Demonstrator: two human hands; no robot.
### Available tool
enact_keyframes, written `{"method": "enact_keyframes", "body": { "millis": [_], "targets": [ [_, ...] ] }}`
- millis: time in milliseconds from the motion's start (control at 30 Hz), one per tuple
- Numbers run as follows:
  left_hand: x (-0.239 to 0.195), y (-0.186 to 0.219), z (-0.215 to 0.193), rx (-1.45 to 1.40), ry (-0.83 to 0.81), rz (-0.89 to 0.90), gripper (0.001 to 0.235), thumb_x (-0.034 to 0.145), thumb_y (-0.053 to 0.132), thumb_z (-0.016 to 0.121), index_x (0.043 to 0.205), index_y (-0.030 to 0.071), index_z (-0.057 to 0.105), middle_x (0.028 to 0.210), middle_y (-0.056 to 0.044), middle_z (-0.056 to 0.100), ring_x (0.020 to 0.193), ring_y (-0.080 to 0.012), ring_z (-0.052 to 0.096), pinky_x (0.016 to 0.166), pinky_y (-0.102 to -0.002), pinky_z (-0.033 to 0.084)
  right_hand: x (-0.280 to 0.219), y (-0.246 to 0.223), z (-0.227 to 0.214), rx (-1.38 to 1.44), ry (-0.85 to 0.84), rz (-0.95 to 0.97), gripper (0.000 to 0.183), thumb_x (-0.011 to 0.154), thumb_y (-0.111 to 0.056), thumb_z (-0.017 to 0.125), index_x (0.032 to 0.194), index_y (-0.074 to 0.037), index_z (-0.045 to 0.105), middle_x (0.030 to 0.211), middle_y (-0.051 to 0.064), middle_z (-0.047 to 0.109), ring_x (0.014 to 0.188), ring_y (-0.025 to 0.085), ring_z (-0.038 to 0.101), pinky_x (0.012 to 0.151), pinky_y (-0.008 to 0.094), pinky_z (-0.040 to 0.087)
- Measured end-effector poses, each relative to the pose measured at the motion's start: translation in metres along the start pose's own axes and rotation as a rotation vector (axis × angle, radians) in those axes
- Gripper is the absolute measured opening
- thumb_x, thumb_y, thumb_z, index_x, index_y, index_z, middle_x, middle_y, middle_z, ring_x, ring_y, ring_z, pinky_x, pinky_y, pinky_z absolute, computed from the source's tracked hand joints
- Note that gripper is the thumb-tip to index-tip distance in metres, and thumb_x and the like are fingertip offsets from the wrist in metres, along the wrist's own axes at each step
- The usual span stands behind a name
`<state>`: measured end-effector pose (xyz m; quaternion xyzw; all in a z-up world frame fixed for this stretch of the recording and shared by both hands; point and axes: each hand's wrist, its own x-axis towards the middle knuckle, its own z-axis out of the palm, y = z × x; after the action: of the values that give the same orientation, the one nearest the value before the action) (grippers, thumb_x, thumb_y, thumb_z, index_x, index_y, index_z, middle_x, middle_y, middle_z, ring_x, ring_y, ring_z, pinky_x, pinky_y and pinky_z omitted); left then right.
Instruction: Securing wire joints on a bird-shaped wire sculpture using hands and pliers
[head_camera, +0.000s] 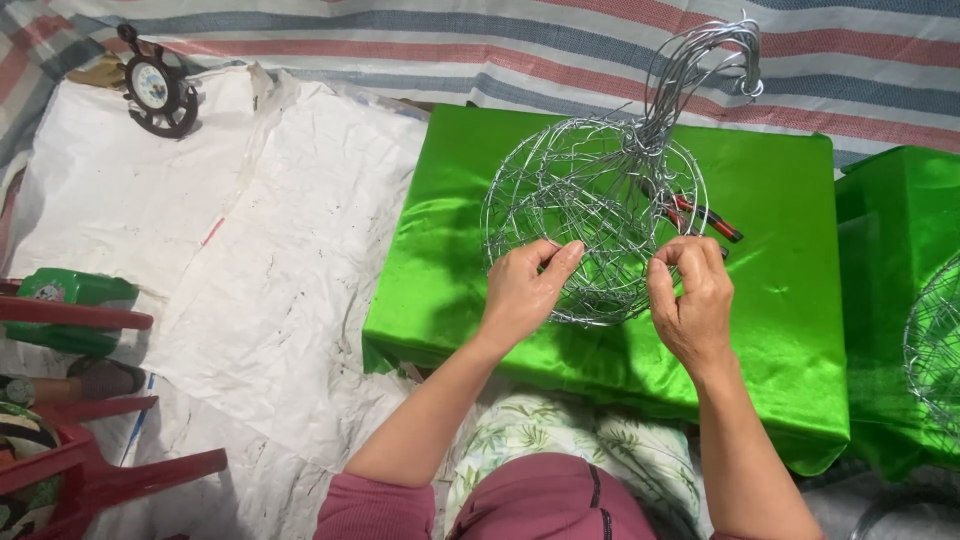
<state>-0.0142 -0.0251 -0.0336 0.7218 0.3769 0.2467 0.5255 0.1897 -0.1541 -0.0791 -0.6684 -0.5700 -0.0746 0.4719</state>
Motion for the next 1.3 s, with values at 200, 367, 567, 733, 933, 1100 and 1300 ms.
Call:
{"method": "enact_keyframes", "body": {
  "millis": [200, 367, 567, 733, 933, 1100, 1300],
  "targets": [
    [-0.019, 0.039, -0.015, -0.347, -0.118, 0.09, 0.022, 0.101, 0.019, 0.06, 0.101, 0.004, 0.075, 0.092, -0.012, 0.078, 0.052, -0.0108, 0.062, 0.05, -0.024, 0.052, -0.001, 0.007, -0.008, 0.035, 0.041, 0.037, 0.014, 0.107, -0.006, 0.06, 0.094, -0.002, 0.061, 0.099, 0.016, 0.063, 0.094, 0.033, 0.064, 0.079, 0.041, 0.054],
    [-0.009, 0.011, -0.026, -0.251, 0.141, 0.266, 0.019, 0.1, 0.017, 0.063, 0.109, 0.007, 0.077, 0.093, -0.01, 0.076, 0.058, -0.0113, 0.064, 0.05, -0.025, 0.052, -0.002, 0.01, -0.009, 0.059, 0.055, 0.049, 0.014, 0.107, -0.006, 0.062, 0.095, 0.0, 0.062, 0.102, 0.018, 0.065, 0.097, 0.034, 0.065, 0.08, 0.041, 0.055],
    [0.007, 0.008, -0.034, 0.14, 0.257, 0.534, 0.042, 0.103, 0.031, 0.061, 0.131, 0.0, 0.062, 0.126, -0.022, 0.063, 0.118, -0.0395, 0.061, 0.101, -0.054, 0.049, -0.001, 0.009, -0.012, 0.108, 0.052, 0.083, 0.012, 0.107, -0.004, 0.063, 0.096, 0.002, 0.063, 0.105, 0.021, 0.067, 0.096, 0.035, 0.066, 0.079, 0.041, 0.056],
    [0.025, -0.012, -0.02, 0.259, 0.186, 0.591, 0.044, 0.106, 0.038, 0.054, 0.128, 0.002, 0.064, 0.111, -0.014, 0.061, 0.109, -0.0294, 0.061, 0.098, -0.046, 0.048, 0.004, 0.004, -0.022, 0.119, 0.049, 0.118, 0.009, 0.105, -0.004, 0.066, 0.097, 0.001, 0.065, 0.109, 0.021, 0.069, 0.097, 0.034, 0.068, 0.08, 0.041, 0.056],
    [0.023, -0.002, -0.008, 0.366, 0.214, 0.675, 0.046, 0.101, 0.05, 0.047, 0.106, 0.008, 0.068, 0.097, -0.005, 0.063, 0.091, -0.0201, 0.052, 0.08, -0.036, 0.034, 0.026, -0.074, -0.052, -0.009, 0.288, 0.046, 0.012, 0.105, 0.006, 0.061, 0.116, 0.011, 0.061, 0.114, 0.026, 0.062, 0.096, 0.03, 0.057, 0.083, 0.039, 0.049],
    [0.027, -0.026, 0.012, 0.231, 0.102, 0.446, 0.053, 0.107, 0.054, 0.037, 0.119, 0.009, 0.062, 0.115, -0.016, 0.064, 0.123, -0.0364, 0.055, 0.117, -0.069, 0.016, 0.042, -0.102, -0.054, 0.509, -0.148, 0.288, 0.043, 0.096, -0.003, 0.059, 0.139, 0.003, 0.06, 0.122, 0.023, 0.071, 0.086, 0.02, 0.068, 0.059, 0.028, 0.057],
    [0.025, -0.025, 0.021, 0.198, 0.159, 0.53, 0.038, 0.11, 0.045, 0.035, 0.115, 0.018, 0.062, 0.097, -0.005, 0.068, 0.095, -0.0217, 0.059, 0.114, -0.069, 0.019, 0.054, -0.134, -0.055, 0.189, -0.325, 0.276, 0.07, 0.094, -0.001, 0.056, 0.154, 0.016, 0.026, 0.136, 0.039, 0.059, 0.078, 0.036, 0.073, 0.048, 0.042, 0.055]
  ]
}}
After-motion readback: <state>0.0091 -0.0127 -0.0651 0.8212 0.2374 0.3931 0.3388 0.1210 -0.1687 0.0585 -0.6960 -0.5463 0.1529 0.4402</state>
